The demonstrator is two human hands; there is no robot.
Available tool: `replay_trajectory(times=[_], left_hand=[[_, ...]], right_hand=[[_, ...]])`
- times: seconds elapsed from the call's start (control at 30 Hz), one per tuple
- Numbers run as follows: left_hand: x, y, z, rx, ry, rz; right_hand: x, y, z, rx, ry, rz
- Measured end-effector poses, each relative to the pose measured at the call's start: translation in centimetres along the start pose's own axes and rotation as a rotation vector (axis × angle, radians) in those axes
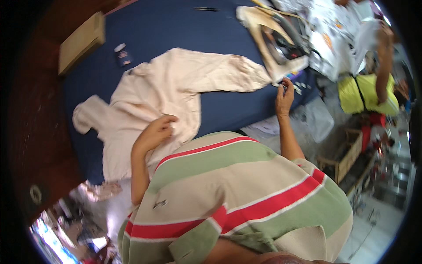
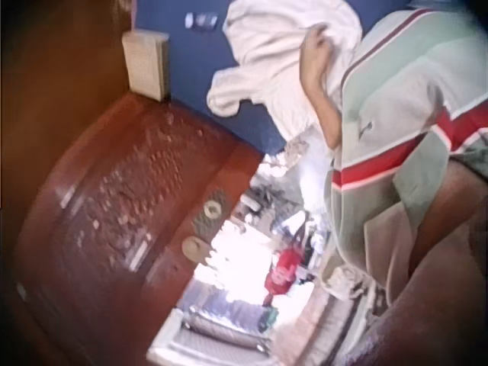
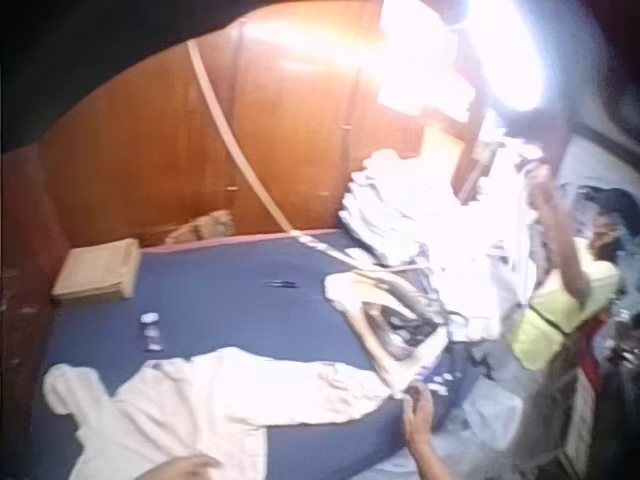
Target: The person irons a tan garment on a blue ironing board using a steam iron, flipping the garment and smoothing the fabric by hand while using a small tool to trim loose threads from the collar area.
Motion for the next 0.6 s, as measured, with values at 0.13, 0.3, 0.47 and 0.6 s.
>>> replay_trajectory(times=[0.13,0.3,0.47,0.6], left_hand=[[2.0,1.2,-2.2,-0.113,0.381,-0.568],[6.6,9.6,-3.5,0.107,0.41,-0.798],[8.6,17.4,-1.6,0.01,-0.267,-0.572],[9.8,13.7,-4.0,-0.377,-1.159,-0.323]], right_hand=[[-7.2,3.7,3.9,0.225,0.145,0.249],[-12.9,7.8,6.4,0.288,-0.376,0.601],[-12.8,9.2,5.2,0.118,0.116,1.048],[-9.5,11.4,8.7,0.041,0.566,0.775]])
Point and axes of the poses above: each hand's wrist, its own y-axis towards the middle knuckle, its own x-axis out of the back of the hand, z = x × y, the point moved 1 cm from there along y, towards the middle knuckle, and after that the axes turned 10 degrees about x, right-handed, at the moved point
